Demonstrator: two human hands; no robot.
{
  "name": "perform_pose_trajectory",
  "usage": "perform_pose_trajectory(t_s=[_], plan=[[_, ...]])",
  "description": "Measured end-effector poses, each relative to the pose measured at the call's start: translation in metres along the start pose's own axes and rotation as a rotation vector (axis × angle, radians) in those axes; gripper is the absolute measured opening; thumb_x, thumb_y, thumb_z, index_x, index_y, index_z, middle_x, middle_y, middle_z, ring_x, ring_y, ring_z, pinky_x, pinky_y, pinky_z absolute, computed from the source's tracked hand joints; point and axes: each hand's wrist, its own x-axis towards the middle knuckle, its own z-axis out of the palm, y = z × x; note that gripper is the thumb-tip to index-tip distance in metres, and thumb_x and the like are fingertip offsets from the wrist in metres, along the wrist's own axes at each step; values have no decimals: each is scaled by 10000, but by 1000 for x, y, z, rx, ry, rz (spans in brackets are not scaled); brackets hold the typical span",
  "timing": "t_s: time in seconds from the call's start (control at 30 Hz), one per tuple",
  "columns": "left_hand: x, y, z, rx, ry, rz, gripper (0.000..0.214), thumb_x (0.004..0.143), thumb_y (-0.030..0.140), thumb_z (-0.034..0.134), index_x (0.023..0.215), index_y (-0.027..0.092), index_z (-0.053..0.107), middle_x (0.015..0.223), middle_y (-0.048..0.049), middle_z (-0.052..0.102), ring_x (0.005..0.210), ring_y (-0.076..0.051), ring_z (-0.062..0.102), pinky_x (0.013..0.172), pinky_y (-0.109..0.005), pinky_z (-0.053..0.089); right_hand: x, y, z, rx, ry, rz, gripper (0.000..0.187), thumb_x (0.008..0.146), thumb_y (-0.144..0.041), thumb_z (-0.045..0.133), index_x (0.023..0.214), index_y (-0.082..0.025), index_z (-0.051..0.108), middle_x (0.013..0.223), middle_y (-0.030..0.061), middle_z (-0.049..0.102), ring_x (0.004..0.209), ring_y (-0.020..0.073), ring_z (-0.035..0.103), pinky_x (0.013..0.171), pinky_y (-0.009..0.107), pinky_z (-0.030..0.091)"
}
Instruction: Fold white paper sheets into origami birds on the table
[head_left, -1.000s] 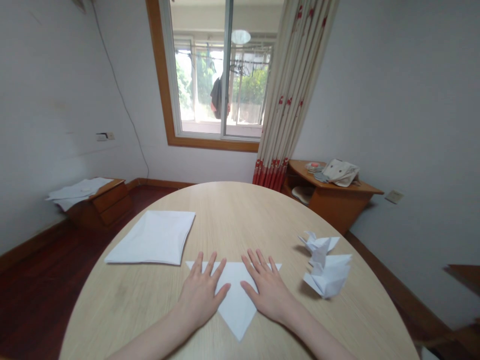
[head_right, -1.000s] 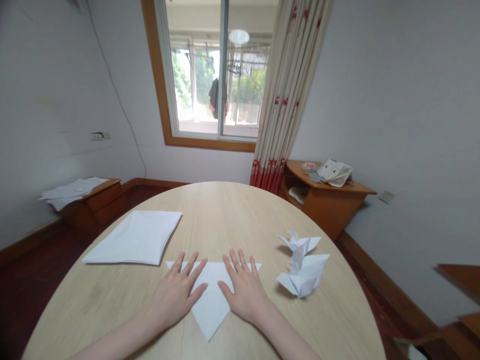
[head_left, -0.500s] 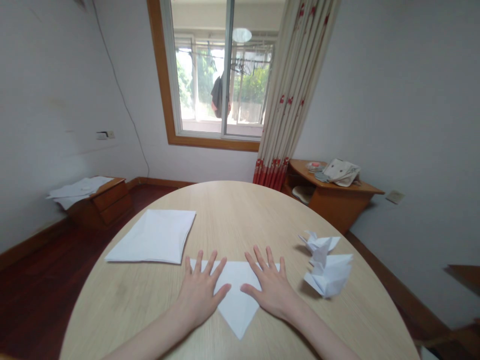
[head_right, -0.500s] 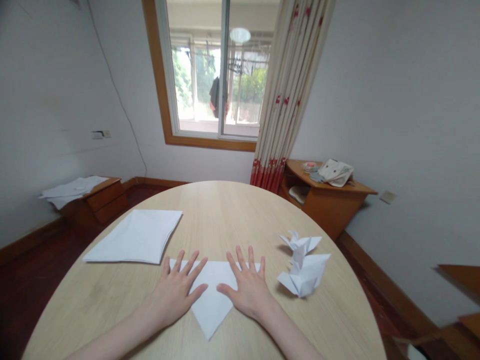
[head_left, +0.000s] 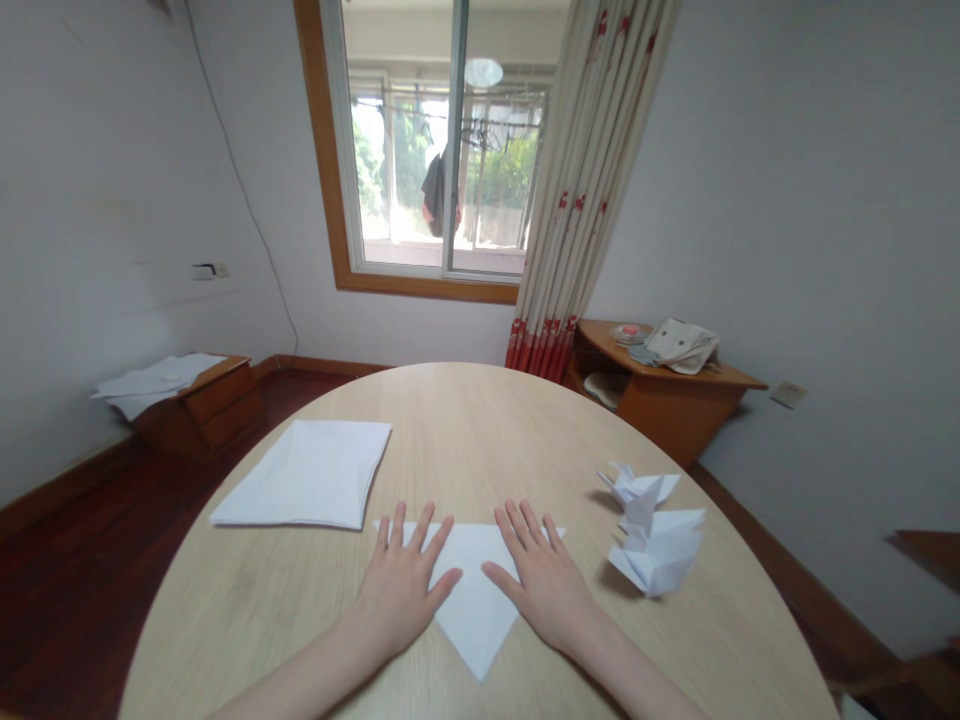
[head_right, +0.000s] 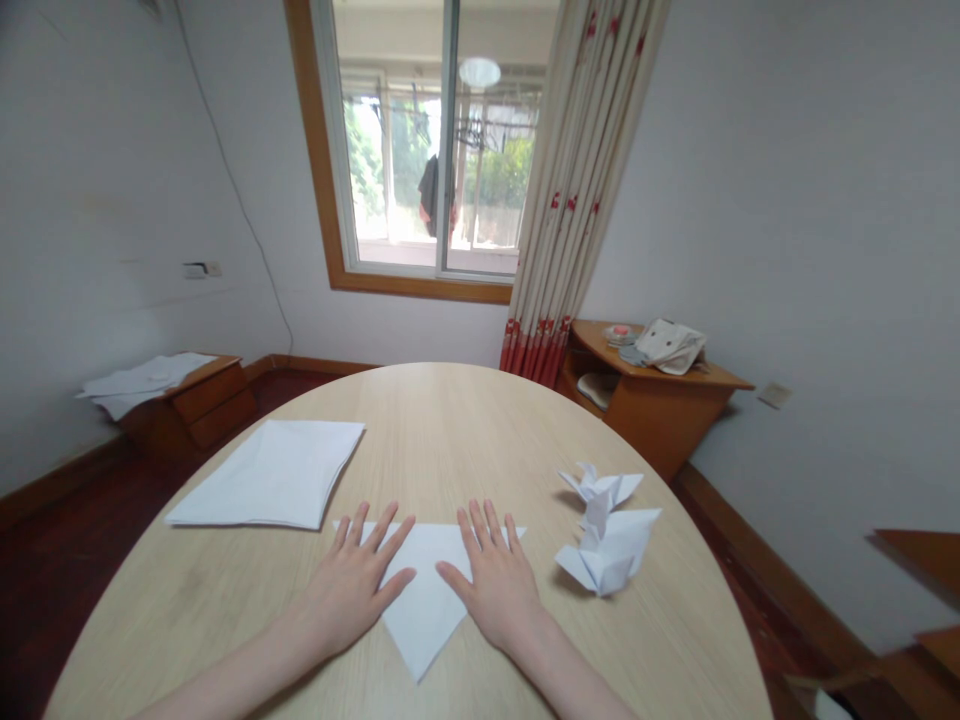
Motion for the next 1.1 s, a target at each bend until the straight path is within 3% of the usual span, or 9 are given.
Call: perform_pose_trajectory(t_s=[0.23,0.37,0.5,0.63,0.77,0.87,1.0,1.1], plan=[[1,0,6,17,3,21,564,953,515,417,1461,280,340,1524,-105,299,1392,-430,223,1050,-699,202,-3,-5,4,32,-7,12,507,982,-546,242,1462,-386,262,1556,14,211,1430,363,87,1066,709,118],[3,-9,6,-29,-19,173,524,989,458,373,1474,276,294,1527,-94,300,1408,-312,265,1107,-600,218,-4,-5,3,41,-24,24,517,976,-542,268,1466,-378,265,1562,20,193,1427,384,77,1055,726,96],[3,-12,0,-65,-31,262,462,1001,413,367,1456,349,315,1525,-32,317,1414,-294,254,1116,-566,233,-5,-6,0,45,-29,13,512,975,-533,284,1465,-383,270,1562,27,191,1422,400,91,1037,744,97],[2,-8,1,-88,-43,330,473,1014,322,330,1481,284,266,1520,-40,323,1412,-236,271,1143,-500,220,-6,-10,-8,35,-61,7,493,980,-515,295,1460,-408,253,1561,31,175,1414,412,88,1028,752,107],[1,-7,2,-96,-52,330,478,1021,343,304,1485,236,263,1519,-64,315,1410,-223,274,1145,-465,238,-5,-12,-10,-1,-84,13,531,980,-515,292,1474,-322,276,1553,50,173,1409,418,88,1047,735,113],[2,-9,-8,-141,-129,349,584,992,507,324,1493,220,237,1536,-88,252,1422,-245,225,1155,-469,203,-5,-10,-5,-23,-48,21,604,971,-537,295,1483,-216,284,1541,105,183,1414,393,121,1072,701,134],[5,-14,-29,-238,-288,374,963,775,699,572,1494,157,228,1531,-160,198,1423,-279,204,1163,-457,183,-3,-6,0,-62,-31,37,657,972,-550,267,1484,-138,274,1538,142,158,1425,346,120,1113,635,130],[8,-16,-38,-275,-308,364,1044,687,698,663,1483,150,268,1522,-170,231,1414,-292,232,1158,-466,199,-2,-5,-1,-55,-47,30,676,977,-551,225,1486,-108,251,1542,134,141,1434,319,95,1132,607,106]])
